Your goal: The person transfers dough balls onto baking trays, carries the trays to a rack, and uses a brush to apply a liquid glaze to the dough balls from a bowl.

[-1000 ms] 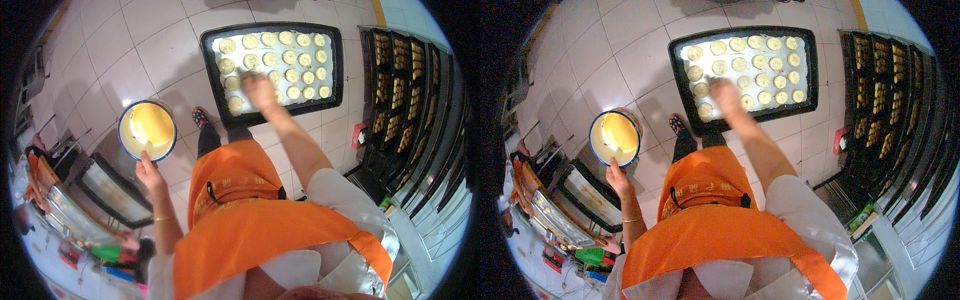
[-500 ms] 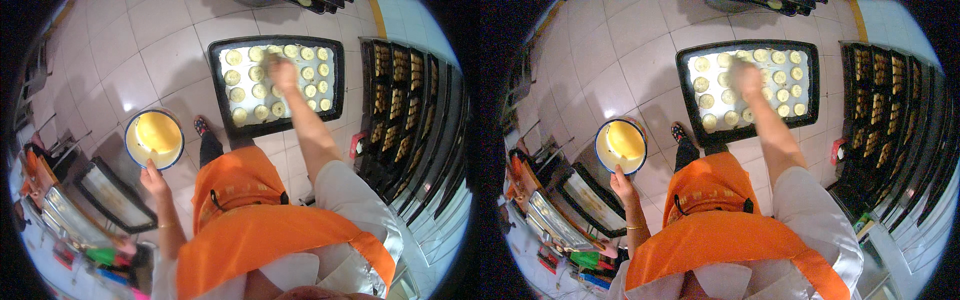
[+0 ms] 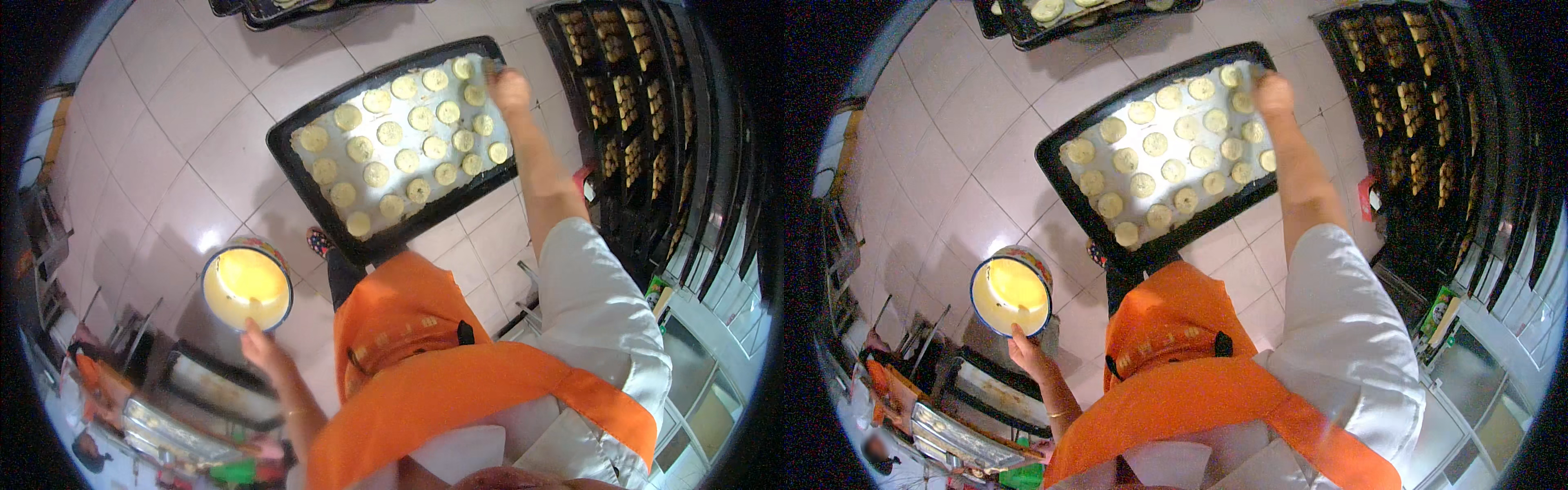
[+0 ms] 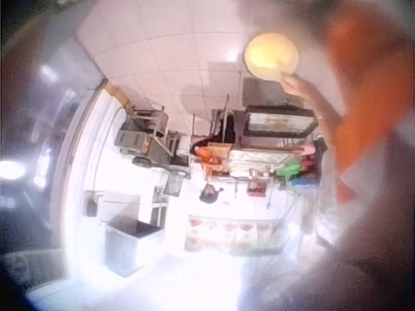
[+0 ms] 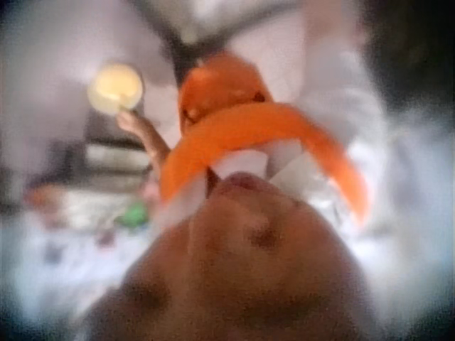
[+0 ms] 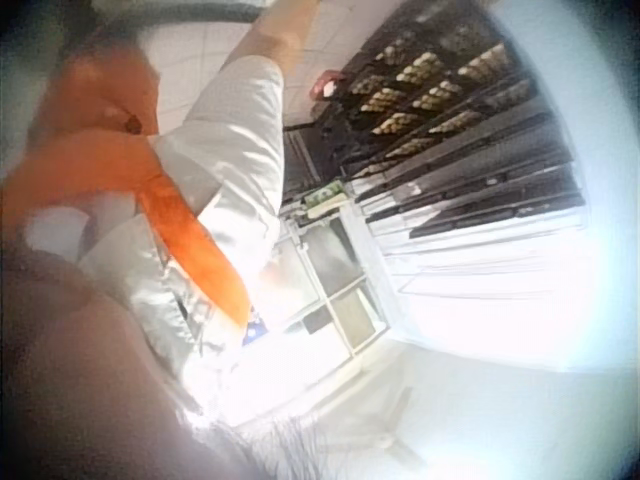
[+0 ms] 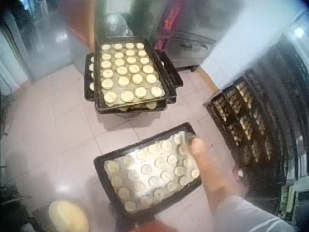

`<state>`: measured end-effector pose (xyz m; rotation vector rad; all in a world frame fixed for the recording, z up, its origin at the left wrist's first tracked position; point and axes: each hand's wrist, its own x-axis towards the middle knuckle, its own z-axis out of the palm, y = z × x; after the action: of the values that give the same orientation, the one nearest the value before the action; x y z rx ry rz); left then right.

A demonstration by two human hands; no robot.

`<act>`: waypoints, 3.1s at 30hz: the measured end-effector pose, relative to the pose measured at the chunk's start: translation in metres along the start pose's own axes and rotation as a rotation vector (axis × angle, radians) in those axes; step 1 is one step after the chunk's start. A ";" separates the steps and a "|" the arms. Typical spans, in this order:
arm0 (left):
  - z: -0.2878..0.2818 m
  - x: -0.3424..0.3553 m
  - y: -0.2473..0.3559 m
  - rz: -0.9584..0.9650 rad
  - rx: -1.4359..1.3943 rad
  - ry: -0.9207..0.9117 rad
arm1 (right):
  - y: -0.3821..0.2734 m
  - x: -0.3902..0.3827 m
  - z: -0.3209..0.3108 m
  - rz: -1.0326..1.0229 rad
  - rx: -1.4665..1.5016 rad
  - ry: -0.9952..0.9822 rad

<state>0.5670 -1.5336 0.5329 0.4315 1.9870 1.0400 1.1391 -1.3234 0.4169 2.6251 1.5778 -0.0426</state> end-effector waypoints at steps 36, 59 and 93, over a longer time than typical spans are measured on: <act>0.043 -0.081 0.069 0.117 -0.016 -0.084 | -0.057 -0.220 -0.028 -0.446 0.492 -0.454; -0.098 -0.095 -0.001 0.203 0.273 0.040 | -0.193 -0.363 -0.273 -0.648 1.166 -0.414; -0.420 -0.234 -0.151 -0.202 -0.136 1.074 | -0.443 -0.475 -0.255 -0.868 1.016 -1.018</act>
<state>0.3813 -1.9827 0.6638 -0.5255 2.7504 1.4177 0.5212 -1.5137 0.6782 1.3235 2.2321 -2.2086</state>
